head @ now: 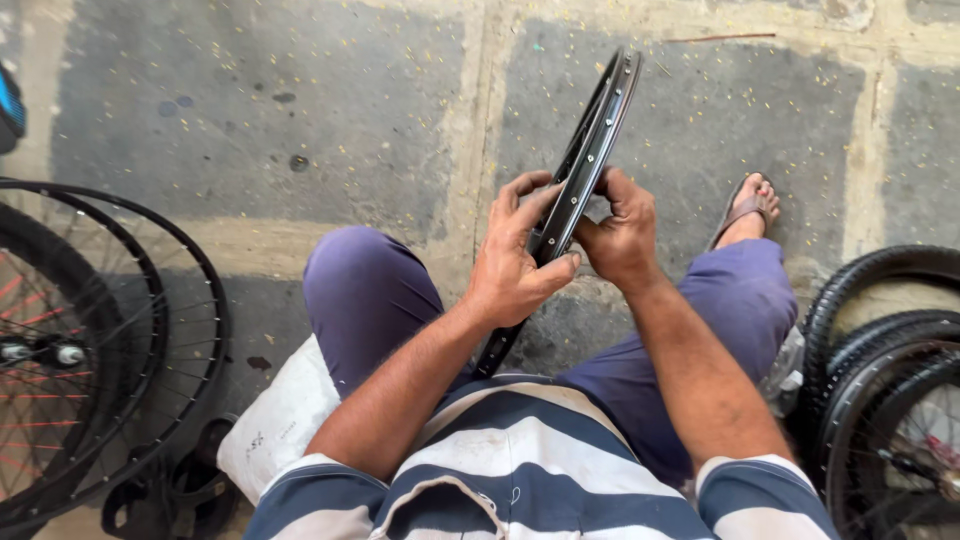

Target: The person sits on the ground holding a bicycle wheel across their lap and works around the rim and hub by hand, rotating the wheel and manipulating the spokes and hub area with their fingers. They repeatedly turn the wheel to reach different sections while keeping it braced against their body.

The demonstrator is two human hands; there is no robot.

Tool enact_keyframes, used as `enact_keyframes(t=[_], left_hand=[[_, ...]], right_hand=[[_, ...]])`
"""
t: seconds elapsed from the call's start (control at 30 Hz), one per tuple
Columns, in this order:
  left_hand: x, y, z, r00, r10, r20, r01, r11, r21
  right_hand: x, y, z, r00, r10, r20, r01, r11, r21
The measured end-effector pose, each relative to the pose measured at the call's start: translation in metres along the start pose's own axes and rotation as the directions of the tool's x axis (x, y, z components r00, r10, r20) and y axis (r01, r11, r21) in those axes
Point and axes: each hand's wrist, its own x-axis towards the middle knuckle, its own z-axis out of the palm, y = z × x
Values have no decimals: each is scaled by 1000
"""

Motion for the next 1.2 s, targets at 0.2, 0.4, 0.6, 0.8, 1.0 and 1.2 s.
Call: enact_keyframes(t=[0.2,0.4,0.6,0.8,1.0,1.2], left_hand=[[2,-2,0,998,-68,8,67,998,9],[-1,-5,-6,997,-69,38,69,998,16],[-2,-7,-5,999,-30,24,30,1000,4],[-3,-8,-5,997,-79,15,79,997,-1],[-6,-12,-2,1000,-17,-13,17,1000,5],[-2,-14,0,999,-49,-14,49,999,1]], right_hand=[[-9,16,29,883,-337,-326,113,828,-549],[-28,35,20,988,3,-153,-31,984,-177],[-27,39,2,953,274,132,-303,821,483],[-12,25,-5,918,210,335,-392,602,696],[9,8,-9,975,89,204,-86,996,-25],[5,14,38,805,-530,-267,244,706,-665]])
